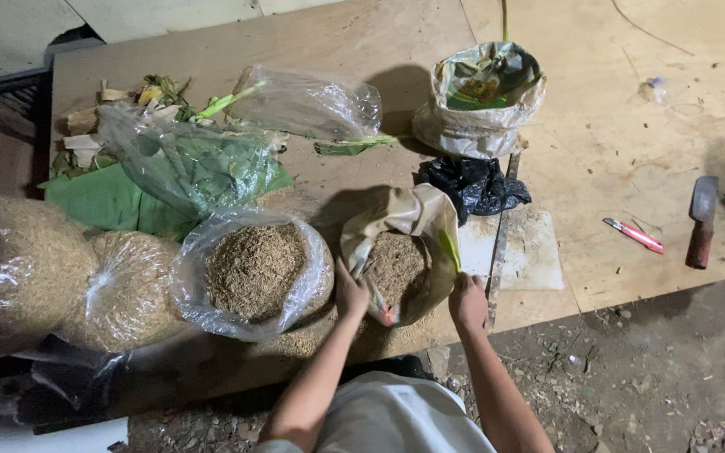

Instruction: The person uses a green scoop to transfer a grainy substance from a large plastic bag into a smaller paper bag. They repeatedly scoop the material and pour it into the paper bag, occasionally adjusting the bags with their hands.

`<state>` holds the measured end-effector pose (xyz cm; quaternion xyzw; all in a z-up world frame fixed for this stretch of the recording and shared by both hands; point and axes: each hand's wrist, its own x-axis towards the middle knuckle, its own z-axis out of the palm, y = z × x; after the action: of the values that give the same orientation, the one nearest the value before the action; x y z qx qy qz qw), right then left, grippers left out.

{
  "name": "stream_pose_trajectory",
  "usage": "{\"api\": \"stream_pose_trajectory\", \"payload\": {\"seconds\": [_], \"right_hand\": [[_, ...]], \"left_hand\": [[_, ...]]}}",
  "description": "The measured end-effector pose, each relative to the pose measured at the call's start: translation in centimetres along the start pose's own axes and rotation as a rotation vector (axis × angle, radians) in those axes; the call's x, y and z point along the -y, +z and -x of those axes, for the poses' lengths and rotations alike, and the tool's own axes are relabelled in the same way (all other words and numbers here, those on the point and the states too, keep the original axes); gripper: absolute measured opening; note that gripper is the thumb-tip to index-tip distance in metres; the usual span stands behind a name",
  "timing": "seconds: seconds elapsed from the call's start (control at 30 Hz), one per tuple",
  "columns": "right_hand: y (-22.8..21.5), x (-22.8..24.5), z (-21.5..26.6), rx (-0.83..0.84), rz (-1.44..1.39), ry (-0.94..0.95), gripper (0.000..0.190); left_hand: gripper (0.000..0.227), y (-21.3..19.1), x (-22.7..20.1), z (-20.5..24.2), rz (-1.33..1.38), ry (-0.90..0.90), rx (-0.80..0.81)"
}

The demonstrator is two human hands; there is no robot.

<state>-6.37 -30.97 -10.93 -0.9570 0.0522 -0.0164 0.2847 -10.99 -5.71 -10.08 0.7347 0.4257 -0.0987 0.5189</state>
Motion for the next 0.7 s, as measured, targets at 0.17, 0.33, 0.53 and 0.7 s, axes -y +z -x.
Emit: {"api": "stream_pose_trajectory", "payload": {"seconds": [0.17, 0.33, 0.53, 0.7], "right_hand": [[0.4, 0.1, 0.5, 0.334, 0.265, 0.181, 0.038], [3.6, -1.0, 0.8, 0.426, 0.156, 0.167, 0.038], [6.1, -0.6, -0.1, 0.583, -0.118, 0.297, 0.047], [8.5, 1.7, 0.5, 0.596, 0.096, 0.165, 0.061]], "left_hand": [[0.066, 2.2, 5.5, -0.1, -0.174, 0.083, -0.135], [0.077, 2.7, 7.7, -2.4, -0.095, 0.209, -0.041], [0.071, 2.9, 6.8, -2.4, -0.031, 0.173, 0.010], [0.063, 1.5, 7.6, -2.1, -0.148, 0.173, 0.112]]}}
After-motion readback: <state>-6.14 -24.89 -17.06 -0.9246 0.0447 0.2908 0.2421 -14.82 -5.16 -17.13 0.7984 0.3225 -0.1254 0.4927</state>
